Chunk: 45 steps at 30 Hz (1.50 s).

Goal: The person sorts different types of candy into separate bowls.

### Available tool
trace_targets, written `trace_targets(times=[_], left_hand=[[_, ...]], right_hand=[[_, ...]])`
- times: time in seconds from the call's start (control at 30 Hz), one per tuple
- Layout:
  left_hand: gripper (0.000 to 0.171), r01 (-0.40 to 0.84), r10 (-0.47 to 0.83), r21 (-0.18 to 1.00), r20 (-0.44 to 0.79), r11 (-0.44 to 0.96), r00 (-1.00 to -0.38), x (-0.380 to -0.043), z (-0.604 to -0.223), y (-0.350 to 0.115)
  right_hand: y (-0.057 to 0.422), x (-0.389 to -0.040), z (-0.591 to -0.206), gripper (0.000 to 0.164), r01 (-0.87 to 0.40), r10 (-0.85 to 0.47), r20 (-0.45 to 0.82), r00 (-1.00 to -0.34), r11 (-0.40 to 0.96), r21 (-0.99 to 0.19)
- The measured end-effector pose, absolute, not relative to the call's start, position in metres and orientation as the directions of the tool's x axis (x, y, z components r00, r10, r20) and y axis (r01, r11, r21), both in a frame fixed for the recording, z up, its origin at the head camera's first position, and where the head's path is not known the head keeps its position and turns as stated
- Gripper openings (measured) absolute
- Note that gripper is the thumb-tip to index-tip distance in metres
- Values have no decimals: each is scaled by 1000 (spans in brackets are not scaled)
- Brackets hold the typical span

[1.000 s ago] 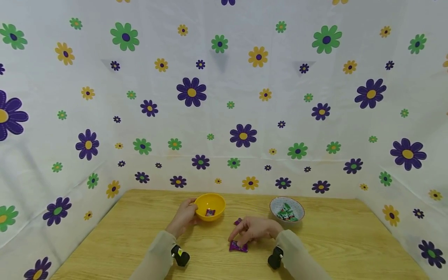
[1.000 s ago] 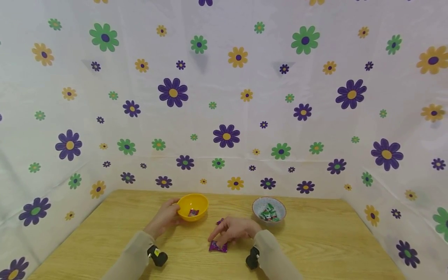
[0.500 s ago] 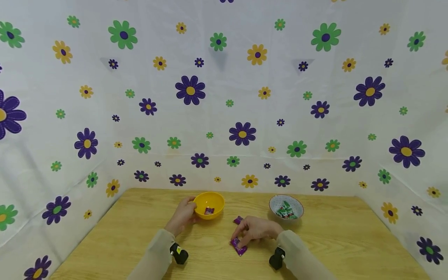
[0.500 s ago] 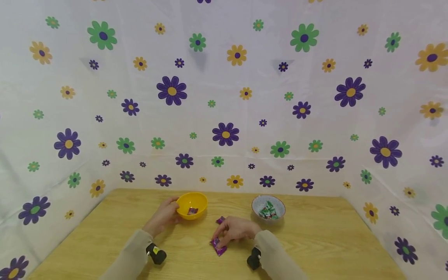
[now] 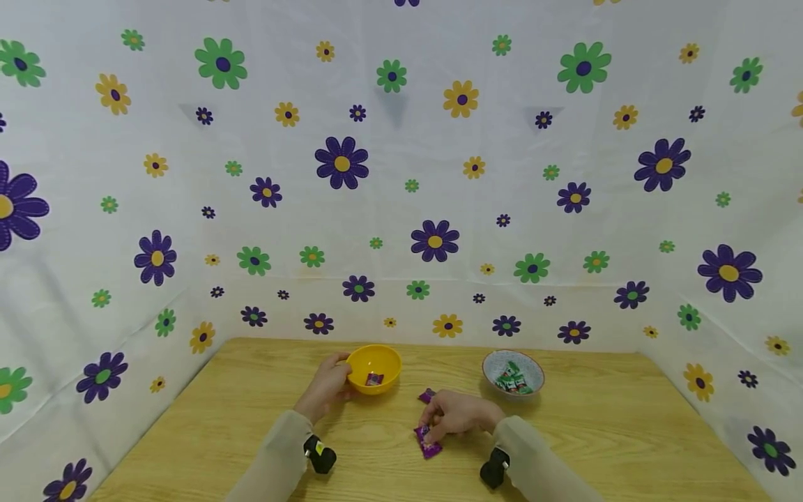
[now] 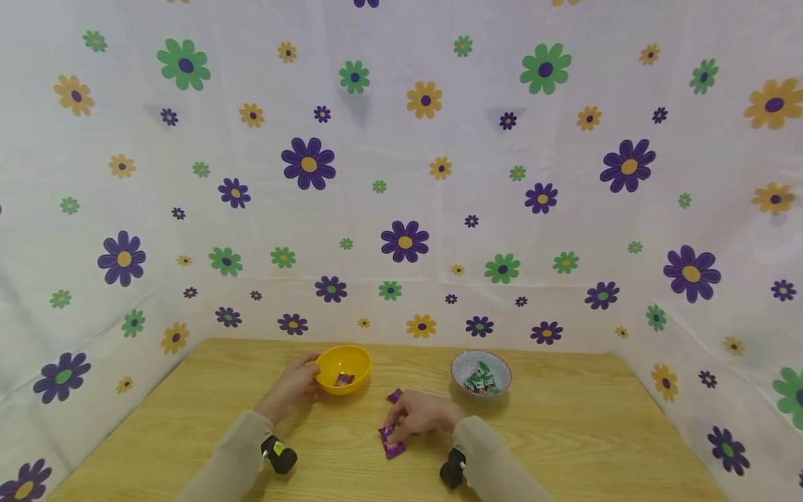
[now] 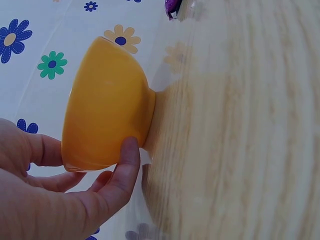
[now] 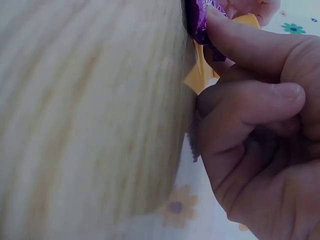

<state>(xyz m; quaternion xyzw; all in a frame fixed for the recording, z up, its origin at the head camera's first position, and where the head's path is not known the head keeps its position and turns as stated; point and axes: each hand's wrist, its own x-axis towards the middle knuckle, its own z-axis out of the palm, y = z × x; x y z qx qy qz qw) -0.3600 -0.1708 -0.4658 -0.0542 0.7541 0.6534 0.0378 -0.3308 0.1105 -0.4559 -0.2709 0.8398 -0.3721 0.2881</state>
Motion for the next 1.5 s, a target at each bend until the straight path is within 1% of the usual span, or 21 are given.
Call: trace_targets(times=[0.2, 0.4, 0.63, 0.83, 1.07, 1.2, 1.33, 1.5], left_hand=[[45, -136, -28, 979, -133, 149, -991, -359, -465, -170], [45, -131, -33, 980, -127, 147, -991, -360, -465, -170], [46, -127, -21, 980, -126, 154, -992, -356, -466, -170], [47, -116, -18, 984, -114, 133, -993, -355, -468, -170], [49, -114, -17, 987, -113, 110, -993, -355, -462, -167], [49, -118, -15, 987, -117, 108, -993, -357, -462, -167], [49, -121, -15, 986, -120, 113, -993, -358, -462, -167], [48, -119, -15, 987, -118, 112, -993, -357, -462, -166]], right_hand=[[114, -331, -456, 4, -244, -664, -271, -696, 575, -781], [118, -334, -460, 4, -197, -660, -246, -710, 522, -830], [116, -333, -461, 9, -144, -654, -228, -721, 463, -874], [115, -335, -460, 16, -113, -609, -208, -766, 445, -889], [108, -344, -461, 16, -155, -531, -110, -840, 429, -890], [104, -346, -458, 20, -121, -504, -99, -858, 387, -914], [97, -347, -456, 24, -61, -458, -111, -882, 344, -937], [83, -348, -452, 28, 37, -407, -128, -904, 225, -974]])
